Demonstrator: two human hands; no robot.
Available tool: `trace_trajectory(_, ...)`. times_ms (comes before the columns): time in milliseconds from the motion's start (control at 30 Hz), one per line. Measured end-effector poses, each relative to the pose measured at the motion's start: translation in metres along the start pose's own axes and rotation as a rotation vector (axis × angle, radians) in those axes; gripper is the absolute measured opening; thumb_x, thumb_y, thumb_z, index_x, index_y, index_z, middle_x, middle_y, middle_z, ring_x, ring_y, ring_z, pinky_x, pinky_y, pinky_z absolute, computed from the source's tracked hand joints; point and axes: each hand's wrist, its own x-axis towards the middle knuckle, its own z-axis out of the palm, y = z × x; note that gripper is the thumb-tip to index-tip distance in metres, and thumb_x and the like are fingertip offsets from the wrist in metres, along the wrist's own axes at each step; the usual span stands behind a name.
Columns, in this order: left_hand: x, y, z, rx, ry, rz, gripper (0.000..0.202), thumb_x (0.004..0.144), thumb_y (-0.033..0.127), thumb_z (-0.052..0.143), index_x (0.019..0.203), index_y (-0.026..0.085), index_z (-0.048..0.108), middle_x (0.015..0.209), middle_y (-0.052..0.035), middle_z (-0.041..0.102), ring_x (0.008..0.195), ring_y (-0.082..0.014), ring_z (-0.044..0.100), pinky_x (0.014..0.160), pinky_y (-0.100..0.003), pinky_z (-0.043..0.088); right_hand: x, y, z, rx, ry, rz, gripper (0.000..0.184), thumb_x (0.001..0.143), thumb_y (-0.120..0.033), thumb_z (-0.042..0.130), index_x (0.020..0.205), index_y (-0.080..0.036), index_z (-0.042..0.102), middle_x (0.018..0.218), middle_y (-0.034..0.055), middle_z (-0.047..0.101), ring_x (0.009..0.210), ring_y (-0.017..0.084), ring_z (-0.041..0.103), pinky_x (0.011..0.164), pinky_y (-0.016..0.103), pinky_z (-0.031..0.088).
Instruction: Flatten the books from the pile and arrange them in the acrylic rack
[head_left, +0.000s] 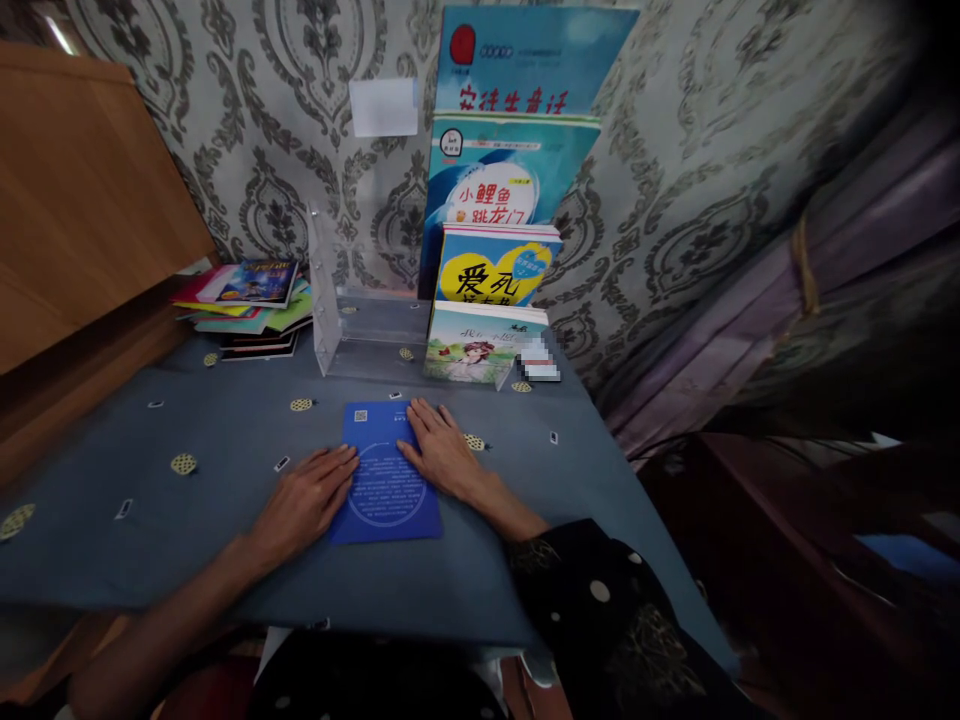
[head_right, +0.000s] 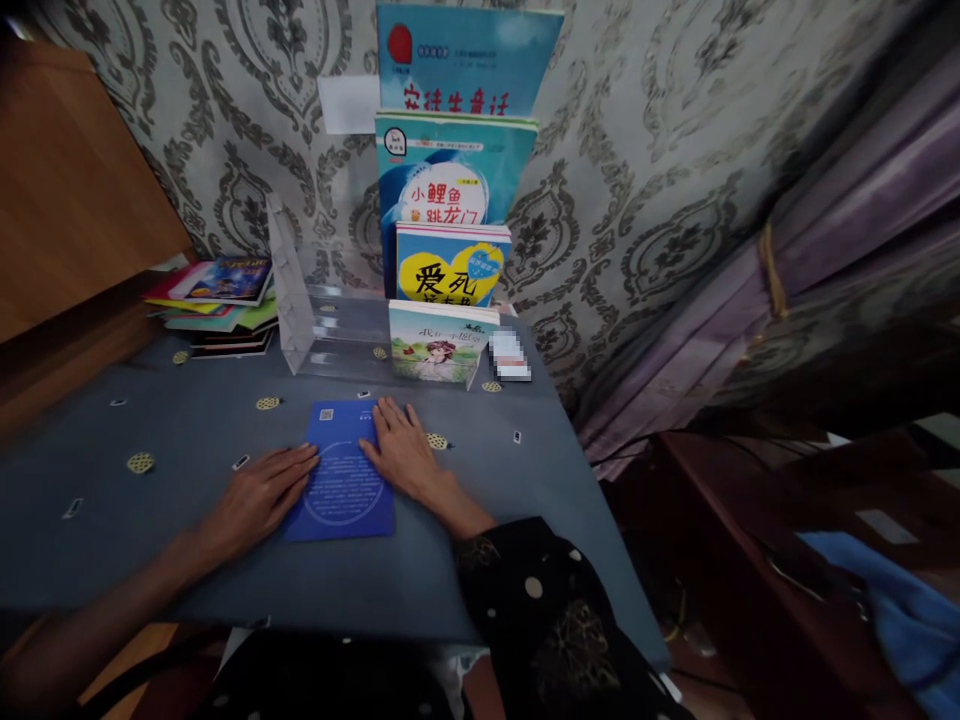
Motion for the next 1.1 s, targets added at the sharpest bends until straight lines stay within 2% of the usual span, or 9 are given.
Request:
trace_trajectory(233, -0.023, 0.014, -0.013, -0.078, 0.006, 0.072, 0.035, 0.1, 0.024, 0.044, 0.132, 0.021, 0.059, 0.126, -0.0063, 0.068, 0.115, -0.0204, 0.065, 0.101, -0.04, 0.053, 0.001, 0.002, 0.002, -0.003, -0.003, -0.003, 0.058, 0.098, -0.041, 0.043, 0.146, -0.009, 0.041, 0.154, 0.0178, 0.038, 0.145, 0.027, 0.03, 0.119, 0.048, 0.022)
trace_trajectory(367, -0.035, 0.019, -0.024, -0.137, 0.008, 0.13, 0.041, 0.099, 0.019, 0.046, 0.139, 0.023, 0.052, 0.126, -0.0056, 0.068, 0.115, -0.0195, 0.065, 0.099, -0.038, 0.054, 0.001, 0.001, 0.001, -0.002, -0.017, 0.001, 0.06, 0.098, -0.041, 0.043, 0.145, -0.004, 0.04, 0.154, 0.0192, 0.038, 0.146, 0.028, 0.029, 0.119, 0.048, 0.021)
trace_trajectory(567, -0.042, 0.024, -0.04, -0.164, -0.031, 0.17, 0.044, 0.097, 0.016, 0.049, 0.141, 0.023, 0.05, 0.125, -0.0066, 0.068, 0.112, -0.0198, 0.066, 0.097, -0.039, 0.055, 0.001, 0.001, 0.002, 0.015, -0.012, 0.005, 0.059, 0.099, -0.043, 0.042, 0.146, -0.007, 0.041, 0.155, 0.0178, 0.036, 0.146, 0.027, 0.028, 0.12, 0.048, 0.02)
trace_trajectory(800, -0.032, 0.03, -0.034, -0.19, -0.105, 0.217, 0.045, 0.097, 0.017, 0.049, 0.141, 0.023, 0.05, 0.127, -0.0068, 0.068, 0.115, -0.02, 0.065, 0.101, -0.04, 0.052, 0.001, 0.0, 0.001, 0.015, -0.023, 0.014, 0.061, 0.099, -0.041, 0.041, 0.145, -0.002, 0.04, 0.154, 0.0195, 0.036, 0.146, 0.028, 0.027, 0.12, 0.048, 0.019)
trace_trajectory(967, -0.016, 0.043, -0.025, -0.21, -0.15, 0.268, 0.042, 0.098, 0.02, 0.047, 0.14, 0.022, 0.052, 0.126, -0.0074, 0.068, 0.118, -0.0208, 0.063, 0.102, -0.042, 0.05, 0.001, 0.0, 0.002, 0.007, 0.002, 0.005, 0.059, 0.099, -0.041, 0.041, 0.146, -0.007, 0.04, 0.155, 0.0177, 0.037, 0.146, 0.027, 0.028, 0.119, 0.048, 0.021)
trace_trajectory(1100, -0.001, 0.056, -0.015, -0.224, -0.19, 0.324, 0.037, 0.1, 0.023, 0.045, 0.134, 0.017, 0.056, 0.127, -0.0087, 0.068, 0.121, -0.0219, 0.061, 0.102, -0.043, 0.049, 0.001, -0.001, 0.001, 0.004, -0.008, 0.008, 0.059, 0.099, -0.041, 0.042, 0.145, -0.005, 0.04, 0.155, 0.0182, 0.036, 0.146, 0.028, 0.028, 0.119, 0.047, 0.02)
